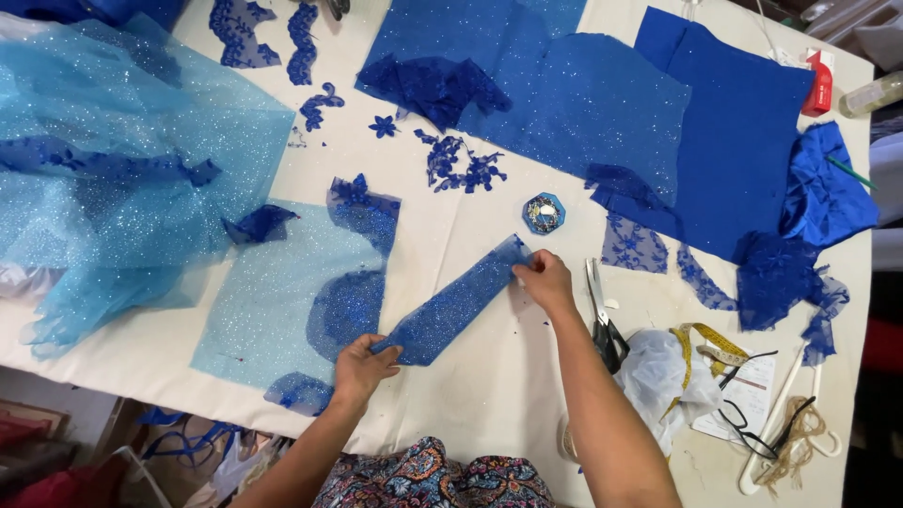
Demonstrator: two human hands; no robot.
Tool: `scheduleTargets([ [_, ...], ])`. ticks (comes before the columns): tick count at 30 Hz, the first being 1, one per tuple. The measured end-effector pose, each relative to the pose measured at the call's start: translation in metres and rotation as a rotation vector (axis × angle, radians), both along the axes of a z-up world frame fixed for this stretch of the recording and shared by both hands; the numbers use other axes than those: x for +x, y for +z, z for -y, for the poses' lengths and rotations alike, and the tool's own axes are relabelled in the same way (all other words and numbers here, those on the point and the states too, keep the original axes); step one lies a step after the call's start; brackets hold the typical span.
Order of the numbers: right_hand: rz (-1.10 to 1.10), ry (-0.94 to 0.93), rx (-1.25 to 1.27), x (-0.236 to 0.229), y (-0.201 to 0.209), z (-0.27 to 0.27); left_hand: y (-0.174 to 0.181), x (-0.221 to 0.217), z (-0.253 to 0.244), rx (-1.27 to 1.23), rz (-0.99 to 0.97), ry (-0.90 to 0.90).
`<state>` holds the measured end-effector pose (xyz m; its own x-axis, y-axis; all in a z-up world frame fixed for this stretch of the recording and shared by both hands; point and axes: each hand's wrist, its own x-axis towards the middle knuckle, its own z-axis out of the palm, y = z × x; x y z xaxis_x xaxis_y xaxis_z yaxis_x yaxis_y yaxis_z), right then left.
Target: The person measures a piece of blue glittery fabric with a ruler and then cuts it into strips using scissors. They trim the edges of the cut fabric and arrange the pieces on the table.
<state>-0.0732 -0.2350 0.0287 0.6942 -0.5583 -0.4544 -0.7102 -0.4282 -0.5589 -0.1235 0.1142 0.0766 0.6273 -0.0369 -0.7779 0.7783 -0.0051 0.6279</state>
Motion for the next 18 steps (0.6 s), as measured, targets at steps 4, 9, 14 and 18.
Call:
scheduleTargets([
  [4, 0.283, -0.42, 0.507, -0.033, 0.047, -0.008, -0.002, 0.033, 0.003, 0.058, 0.139, -0.105],
  [9, 0.355, -0.765, 0.739, -0.131, 0.106, -0.046, 0.022, 0.107, 0.053, 0.01, 0.227, -0.207],
  [14, 0.177, -0.895, 0.856, -0.202, 0.107, -0.099, 0.007, 0.155, 0.126, -0.077, 0.172, -0.453],
  [18, -0.357, -0.353, 0.595, -0.21, 0.104, -0.096, -0.005, 0.16, 0.173, -0.006, 0.142, -0.838],
])
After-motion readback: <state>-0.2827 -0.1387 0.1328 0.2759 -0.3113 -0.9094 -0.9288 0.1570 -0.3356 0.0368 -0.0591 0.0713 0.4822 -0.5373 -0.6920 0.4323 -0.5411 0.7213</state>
